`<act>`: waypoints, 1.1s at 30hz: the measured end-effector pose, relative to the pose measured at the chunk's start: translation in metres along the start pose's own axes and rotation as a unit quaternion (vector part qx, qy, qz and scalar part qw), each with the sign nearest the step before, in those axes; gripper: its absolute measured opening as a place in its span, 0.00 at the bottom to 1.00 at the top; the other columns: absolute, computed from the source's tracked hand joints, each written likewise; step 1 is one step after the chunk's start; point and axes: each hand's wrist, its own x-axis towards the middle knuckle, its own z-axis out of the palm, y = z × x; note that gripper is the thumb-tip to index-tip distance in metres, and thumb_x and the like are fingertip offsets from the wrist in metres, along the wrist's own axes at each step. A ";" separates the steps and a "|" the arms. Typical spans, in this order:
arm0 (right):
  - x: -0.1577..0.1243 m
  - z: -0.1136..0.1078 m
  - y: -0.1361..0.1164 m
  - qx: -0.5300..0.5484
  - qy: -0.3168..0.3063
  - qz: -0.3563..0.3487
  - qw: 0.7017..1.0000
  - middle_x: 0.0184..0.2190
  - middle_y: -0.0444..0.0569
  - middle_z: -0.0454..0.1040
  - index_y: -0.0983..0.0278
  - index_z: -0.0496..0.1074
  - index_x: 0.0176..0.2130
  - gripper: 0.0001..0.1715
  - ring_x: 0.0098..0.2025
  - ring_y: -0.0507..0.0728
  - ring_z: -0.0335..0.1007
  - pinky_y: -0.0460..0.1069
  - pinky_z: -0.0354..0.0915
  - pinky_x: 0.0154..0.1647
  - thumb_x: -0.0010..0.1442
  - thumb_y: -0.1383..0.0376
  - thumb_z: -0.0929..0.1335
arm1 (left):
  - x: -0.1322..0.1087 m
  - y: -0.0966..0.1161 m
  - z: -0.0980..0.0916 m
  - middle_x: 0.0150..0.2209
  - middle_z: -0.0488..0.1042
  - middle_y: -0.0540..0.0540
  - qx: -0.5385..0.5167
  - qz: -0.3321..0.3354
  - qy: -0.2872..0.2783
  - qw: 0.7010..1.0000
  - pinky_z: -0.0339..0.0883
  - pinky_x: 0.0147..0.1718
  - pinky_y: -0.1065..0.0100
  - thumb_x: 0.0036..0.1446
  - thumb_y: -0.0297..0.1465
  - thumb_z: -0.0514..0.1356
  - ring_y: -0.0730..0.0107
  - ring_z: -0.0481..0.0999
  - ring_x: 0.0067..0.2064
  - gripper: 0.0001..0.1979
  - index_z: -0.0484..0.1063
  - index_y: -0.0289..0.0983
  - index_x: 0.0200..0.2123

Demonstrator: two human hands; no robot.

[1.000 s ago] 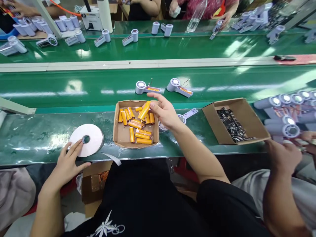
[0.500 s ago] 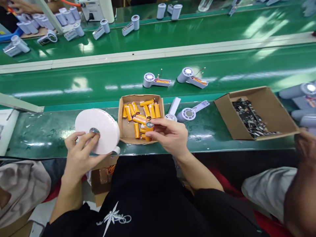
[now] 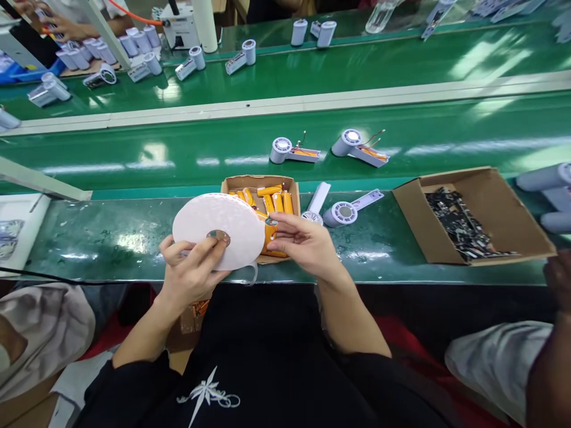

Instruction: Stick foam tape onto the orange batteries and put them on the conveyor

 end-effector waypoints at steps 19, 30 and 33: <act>0.021 -0.019 -0.025 0.032 0.048 -0.005 0.998 0.34 0.40 0.83 0.57 0.83 0.60 0.39 0.36 0.55 0.81 0.52 0.84 0.41 0.52 0.54 0.87 | 0.032 0.015 -0.005 0.48 0.87 0.47 0.041 0.070 0.014 0.997 0.62 0.54 0.45 0.65 0.24 0.67 0.55 0.70 0.44 0.39 0.68 0.57 0.75; 0.026 -0.058 -0.022 0.069 0.282 -0.227 0.930 0.60 0.46 0.81 0.45 0.72 0.67 0.37 0.64 0.64 0.81 0.59 0.84 0.57 0.63 0.51 0.81 | -0.008 0.033 -0.002 0.44 0.85 0.46 0.013 0.043 0.015 0.999 0.65 0.48 0.50 0.62 0.22 0.66 0.54 0.70 0.43 0.44 0.63 0.51 0.78; 0.018 -0.143 -0.041 -0.001 0.332 -0.312 0.890 0.58 0.45 0.80 0.45 0.74 0.66 0.28 0.61 0.60 0.83 0.53 0.83 0.53 0.70 0.53 0.77 | -0.056 -0.041 -0.007 0.52 0.84 0.48 -0.011 -0.069 -0.051 0.996 0.71 0.51 0.45 0.67 0.34 0.64 0.47 0.77 0.49 0.45 0.52 0.64 0.81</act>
